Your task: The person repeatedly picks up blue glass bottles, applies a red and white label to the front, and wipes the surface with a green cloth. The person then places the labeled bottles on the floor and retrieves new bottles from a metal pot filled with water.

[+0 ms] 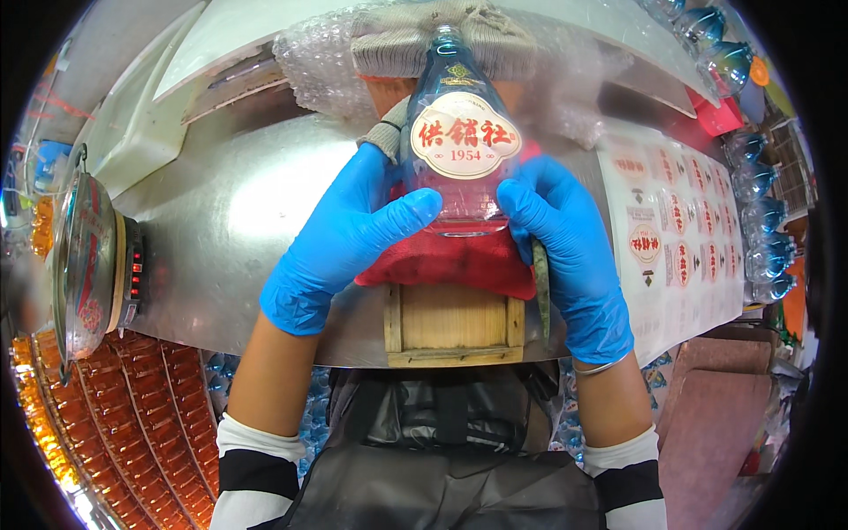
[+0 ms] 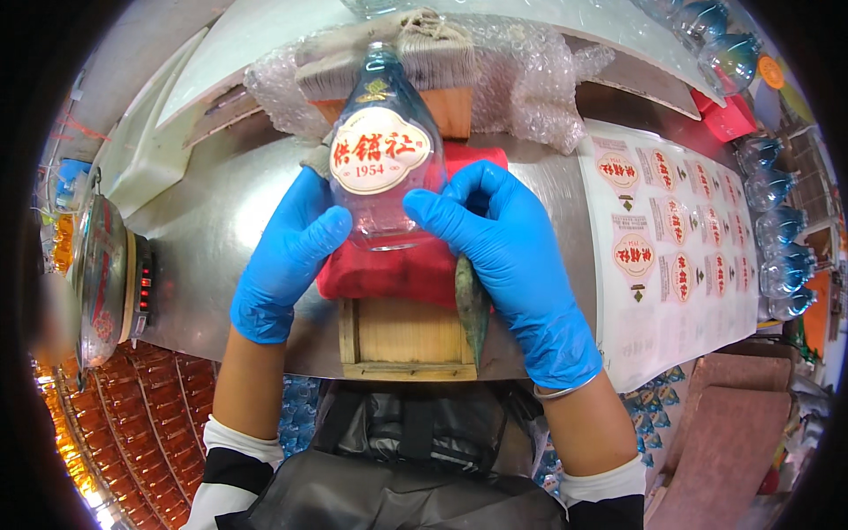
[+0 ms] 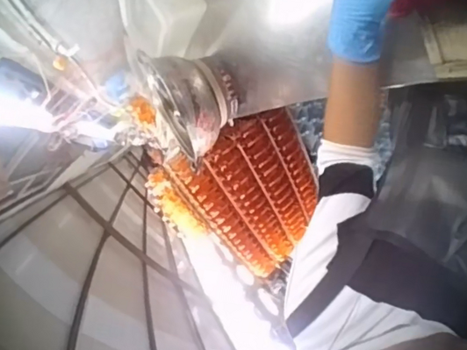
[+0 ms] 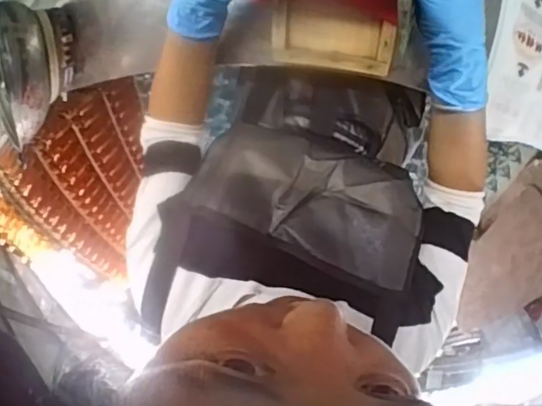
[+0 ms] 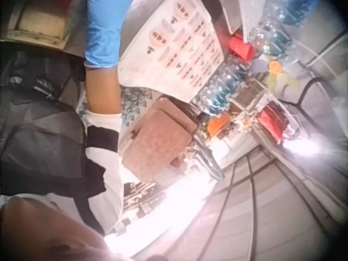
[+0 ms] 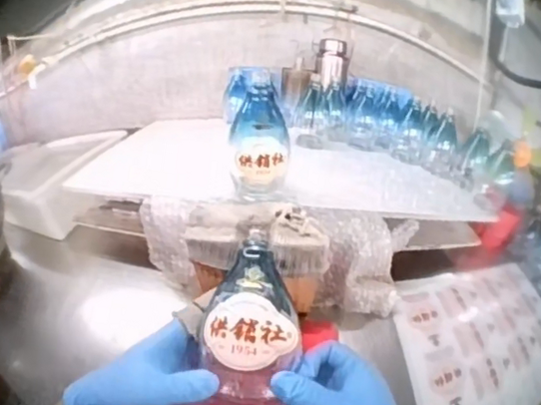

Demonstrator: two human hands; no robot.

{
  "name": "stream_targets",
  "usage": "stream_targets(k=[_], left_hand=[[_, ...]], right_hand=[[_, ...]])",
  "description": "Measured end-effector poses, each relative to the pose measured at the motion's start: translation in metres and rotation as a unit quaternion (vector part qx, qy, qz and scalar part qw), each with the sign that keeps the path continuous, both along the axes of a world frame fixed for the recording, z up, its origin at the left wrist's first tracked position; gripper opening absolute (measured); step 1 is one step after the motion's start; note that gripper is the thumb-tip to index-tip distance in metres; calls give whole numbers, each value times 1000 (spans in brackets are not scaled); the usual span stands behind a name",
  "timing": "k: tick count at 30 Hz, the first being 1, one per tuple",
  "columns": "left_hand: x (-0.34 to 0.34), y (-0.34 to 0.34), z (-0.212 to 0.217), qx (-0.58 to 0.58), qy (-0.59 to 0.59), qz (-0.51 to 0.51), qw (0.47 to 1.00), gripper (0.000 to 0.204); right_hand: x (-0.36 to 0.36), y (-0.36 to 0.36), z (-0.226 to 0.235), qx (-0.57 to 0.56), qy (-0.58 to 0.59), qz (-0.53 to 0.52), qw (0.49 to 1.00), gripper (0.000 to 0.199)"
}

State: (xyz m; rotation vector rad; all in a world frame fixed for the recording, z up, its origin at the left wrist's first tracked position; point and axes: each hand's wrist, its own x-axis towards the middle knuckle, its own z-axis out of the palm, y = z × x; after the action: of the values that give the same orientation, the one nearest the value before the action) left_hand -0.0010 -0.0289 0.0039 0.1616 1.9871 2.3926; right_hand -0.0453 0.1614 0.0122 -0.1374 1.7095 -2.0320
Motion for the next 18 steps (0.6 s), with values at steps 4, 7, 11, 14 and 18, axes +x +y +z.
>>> stream_targets(k=[4, 7, 11, 14, 18], left_hand=[[1, 0, -2, 12, -3, 1, 1000, 82], [1, -1, -3, 23, -1, 1, 1000, 83], [0, -3, -5, 21, 8, -7, 1000, 82], [-3, -9, -15, 10, 22, -7, 1000, 76], [-1, -2, -11, 28, -7, 36, 999, 67]], right_hand=[[-1, 2, -2, -8, -4, 10, 1000, 18], [0, 2, -2, -10, -6, 8, 1000, 17], [0, 3, -3, -15, -10, 11, 1000, 17], [0, 4, -1, -21, -15, 14, 1000, 19], [-2, -1, 3, 22, 2, 2, 1000, 25]])
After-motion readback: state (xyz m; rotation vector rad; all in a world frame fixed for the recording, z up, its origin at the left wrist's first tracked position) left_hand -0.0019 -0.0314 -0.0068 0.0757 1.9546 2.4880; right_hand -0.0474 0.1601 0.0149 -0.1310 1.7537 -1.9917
